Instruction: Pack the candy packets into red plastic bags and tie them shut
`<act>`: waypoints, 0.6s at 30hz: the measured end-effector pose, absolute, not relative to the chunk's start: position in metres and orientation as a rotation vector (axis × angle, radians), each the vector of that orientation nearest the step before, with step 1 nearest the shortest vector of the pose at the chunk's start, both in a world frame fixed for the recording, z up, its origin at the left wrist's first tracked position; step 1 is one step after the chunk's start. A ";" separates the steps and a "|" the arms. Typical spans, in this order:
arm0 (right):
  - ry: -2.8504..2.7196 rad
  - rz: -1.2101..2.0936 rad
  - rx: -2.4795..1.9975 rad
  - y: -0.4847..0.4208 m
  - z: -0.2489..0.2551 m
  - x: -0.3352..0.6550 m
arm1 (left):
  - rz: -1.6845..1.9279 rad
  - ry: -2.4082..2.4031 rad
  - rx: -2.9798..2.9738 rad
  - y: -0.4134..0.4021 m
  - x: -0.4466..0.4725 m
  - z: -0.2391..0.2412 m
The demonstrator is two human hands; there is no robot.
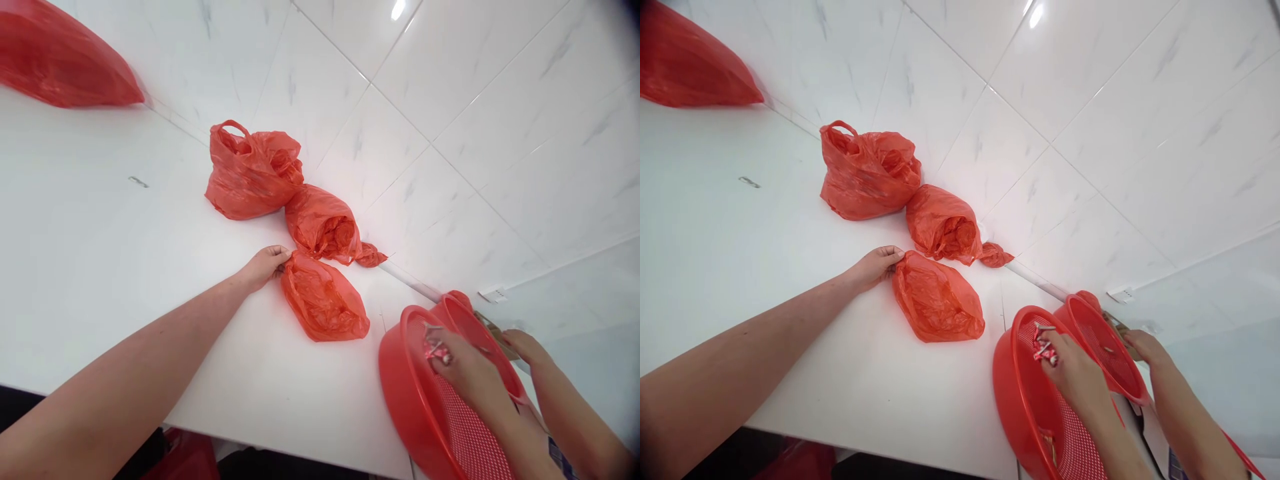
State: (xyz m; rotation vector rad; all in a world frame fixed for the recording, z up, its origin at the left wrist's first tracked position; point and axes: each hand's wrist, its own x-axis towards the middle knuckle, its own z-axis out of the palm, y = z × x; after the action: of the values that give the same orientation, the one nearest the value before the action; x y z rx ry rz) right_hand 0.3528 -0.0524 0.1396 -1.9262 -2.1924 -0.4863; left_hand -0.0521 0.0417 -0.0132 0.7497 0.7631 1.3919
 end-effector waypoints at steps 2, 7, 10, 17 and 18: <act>-2.206 -0.584 -1.895 -0.064 0.143 0.326 | 1.391 0.766 0.748 0.042 -0.052 -0.013; -2.255 -0.476 -1.676 -0.092 0.154 0.251 | 1.391 0.770 0.747 0.041 -0.052 -0.011; -2.400 -0.253 -1.555 -0.098 0.135 0.208 | 1.392 0.774 0.748 0.041 -0.052 -0.012; -2.598 -0.152 -1.413 -0.039 0.083 0.154 | 1.385 0.756 0.768 0.040 -0.051 -0.013; -2.613 -0.130 -1.421 -0.027 0.078 0.151 | 1.385 0.752 0.774 0.040 -0.051 -0.013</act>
State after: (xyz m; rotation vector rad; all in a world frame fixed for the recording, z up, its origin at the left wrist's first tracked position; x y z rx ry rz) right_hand 0.1510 -0.0266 0.0784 -1.4213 -2.6127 -0.1296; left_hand -0.0515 0.0397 -0.0129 0.7738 0.7519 1.3849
